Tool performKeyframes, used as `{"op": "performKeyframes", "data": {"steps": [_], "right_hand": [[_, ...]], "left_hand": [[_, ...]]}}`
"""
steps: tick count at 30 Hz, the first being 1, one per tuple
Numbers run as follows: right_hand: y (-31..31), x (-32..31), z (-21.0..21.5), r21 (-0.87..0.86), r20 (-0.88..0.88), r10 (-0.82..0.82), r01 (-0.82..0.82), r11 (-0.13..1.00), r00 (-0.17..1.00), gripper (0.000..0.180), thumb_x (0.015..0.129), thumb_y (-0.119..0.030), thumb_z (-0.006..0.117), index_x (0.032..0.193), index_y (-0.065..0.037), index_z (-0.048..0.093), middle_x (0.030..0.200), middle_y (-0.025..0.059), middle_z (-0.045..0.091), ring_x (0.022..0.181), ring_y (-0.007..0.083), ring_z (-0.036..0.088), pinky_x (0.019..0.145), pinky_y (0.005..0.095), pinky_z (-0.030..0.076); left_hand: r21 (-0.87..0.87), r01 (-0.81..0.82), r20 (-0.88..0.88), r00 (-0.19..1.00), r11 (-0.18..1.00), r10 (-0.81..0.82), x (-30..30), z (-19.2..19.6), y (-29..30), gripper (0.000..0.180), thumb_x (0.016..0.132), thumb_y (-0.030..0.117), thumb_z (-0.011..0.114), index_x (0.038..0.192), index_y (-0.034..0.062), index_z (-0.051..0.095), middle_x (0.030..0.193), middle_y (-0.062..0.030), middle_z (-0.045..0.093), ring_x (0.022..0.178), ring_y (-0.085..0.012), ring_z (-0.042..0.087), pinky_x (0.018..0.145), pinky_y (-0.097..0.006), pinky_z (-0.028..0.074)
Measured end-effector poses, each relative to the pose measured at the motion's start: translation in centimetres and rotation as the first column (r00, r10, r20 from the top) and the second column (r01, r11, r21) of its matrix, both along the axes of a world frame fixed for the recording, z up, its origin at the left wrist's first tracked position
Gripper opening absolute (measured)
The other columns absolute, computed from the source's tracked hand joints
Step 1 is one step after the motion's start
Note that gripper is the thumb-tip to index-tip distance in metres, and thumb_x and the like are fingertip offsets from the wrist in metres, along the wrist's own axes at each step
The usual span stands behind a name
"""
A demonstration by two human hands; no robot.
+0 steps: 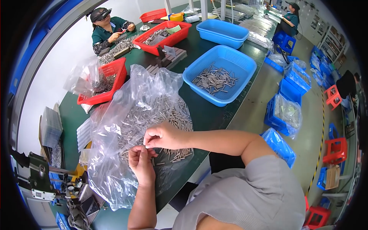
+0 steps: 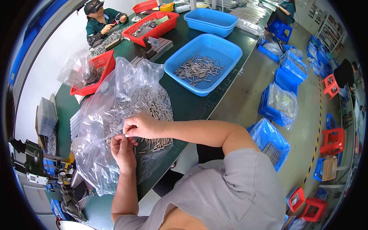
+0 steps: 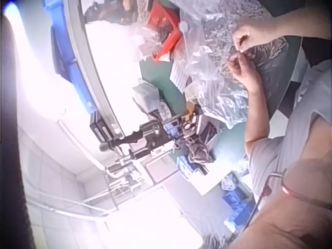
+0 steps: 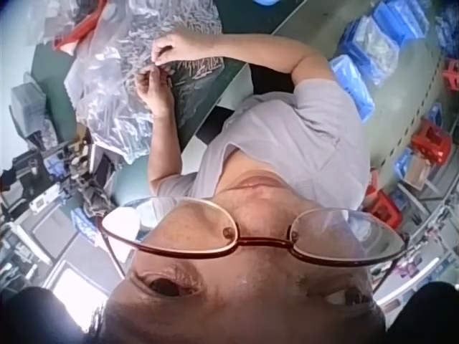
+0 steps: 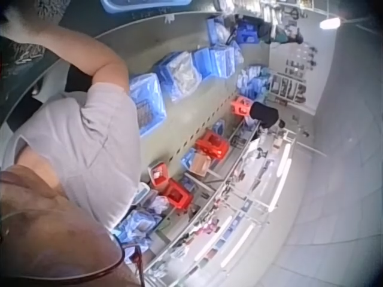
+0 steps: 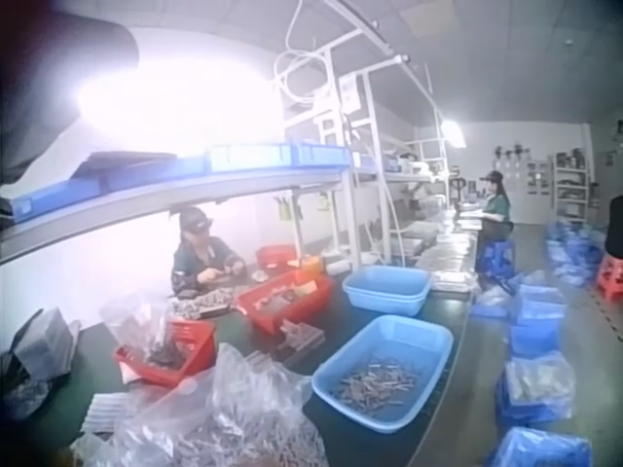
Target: Sorting and inspecting small metal pins on a workbench in a factory setting.
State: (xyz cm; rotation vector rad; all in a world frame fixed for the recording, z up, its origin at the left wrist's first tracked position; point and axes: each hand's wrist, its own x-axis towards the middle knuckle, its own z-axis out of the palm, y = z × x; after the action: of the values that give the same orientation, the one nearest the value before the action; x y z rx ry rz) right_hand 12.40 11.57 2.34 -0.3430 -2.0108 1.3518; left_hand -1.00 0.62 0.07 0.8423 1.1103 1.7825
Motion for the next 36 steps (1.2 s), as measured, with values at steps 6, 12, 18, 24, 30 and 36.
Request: {"op": "performKeyframes", "data": {"steps": [6,12,18,24,30,36], "right_hand": [[0.0,0.2,-0.1,-0.075,-0.01,-0.061,0.06,0.995,0.998,0.008,0.081,-0.007,0.068,0.086,-0.002,0.064,0.079,0.0061,0.069,0.072,0.0125,0.066,0.065,0.025,0.05],[0.0,-0.3,-0.8,0.04,-0.093,-0.083,0.087,0.995,0.992,0.009,0.078,-0.007,0.069,0.083,-0.003,0.063,0.078,0.0072,0.067,0.07,0.0166,0.066,0.061,0.0271,0.049],[-0.1,-0.3,-0.9,0.308,-0.131,-0.112,0.148,0.94,0.985,0.01,0.075,-0.014,0.07,0.077,-0.006,0.065,0.071,0.0042,0.061,0.071,0.0219,0.062,0.061,0.0334,0.046],[0.4,-0.2,-1.1,0.133,-0.126,-0.016,0.033,0.991,0.992,0.011,0.075,-0.015,0.069,0.082,-0.006,0.067,0.072,0.0051,0.062,0.073,0.0226,0.061,0.065,0.0338,0.047],[0.6,-0.3,-0.9,0.302,-0.106,-0.083,0.112,0.947,0.991,0.009,0.075,-0.014,0.066,0.075,-0.006,0.062,0.071,0.0072,0.063,0.067,0.0262,0.062,0.06,0.036,0.048],[0.7,0.4,0.4,0.37,-0.195,-0.219,0.278,0.887,0.956,0.009,0.074,-0.008,0.065,0.075,-0.005,0.057,0.07,0.0062,0.059,0.063,0.0249,0.06,0.054,0.0348,0.046]], "left_hand": [[0.016,0.063,0.075,0.995,0.998,-0.064,0.1,0.1,0.2,0.007,0.093,0.006,0.053,0.097,0.0012,0.051,0.084,-0.0101,0.061,0.07,-0.0161,0.06,0.063,-0.03,0.053],[0.04,0.098,0.136,0.985,0.994,-0.103,-0.2,0.0,0.0,0.007,0.092,0.007,0.054,0.098,0.0024,0.052,0.086,-0.0105,0.062,0.074,-0.0169,0.06,0.066,-0.031,0.053],[0.085,0.151,0.122,0.979,0.985,-0.161,-0.5,-0.2,0.1,0.008,0.092,0.006,0.054,0.098,0.0012,0.053,0.086,-0.0097,0.062,0.073,-0.017,0.061,0.066,-0.03,0.053],[0.049,0.131,0.126,0.983,0.99,-0.136,-0.5,0.0,0.3,0.007,0.092,0.007,0.055,0.097,0.0016,0.053,0.084,-0.0105,0.062,0.071,-0.0169,0.06,0.066,-0.029,0.052],[0.033,0.116,0.101,0.988,0.993,-0.119,-0.6,-0.1,0.1,0.006,0.092,0.006,0.055,0.095,0.0022,0.053,0.083,-0.011,0.062,0.07,-0.0174,0.061,0.065,-0.03,0.053],[0.057,0.117,0.137,0.983,0.992,-0.123,-0.6,-0.3,0.0,0.004,0.091,0.005,0.054,0.094,0.0037,0.052,0.082,-0.0109,0.062,0.068,-0.0178,0.06,0.064,-0.03,0.053]]}}
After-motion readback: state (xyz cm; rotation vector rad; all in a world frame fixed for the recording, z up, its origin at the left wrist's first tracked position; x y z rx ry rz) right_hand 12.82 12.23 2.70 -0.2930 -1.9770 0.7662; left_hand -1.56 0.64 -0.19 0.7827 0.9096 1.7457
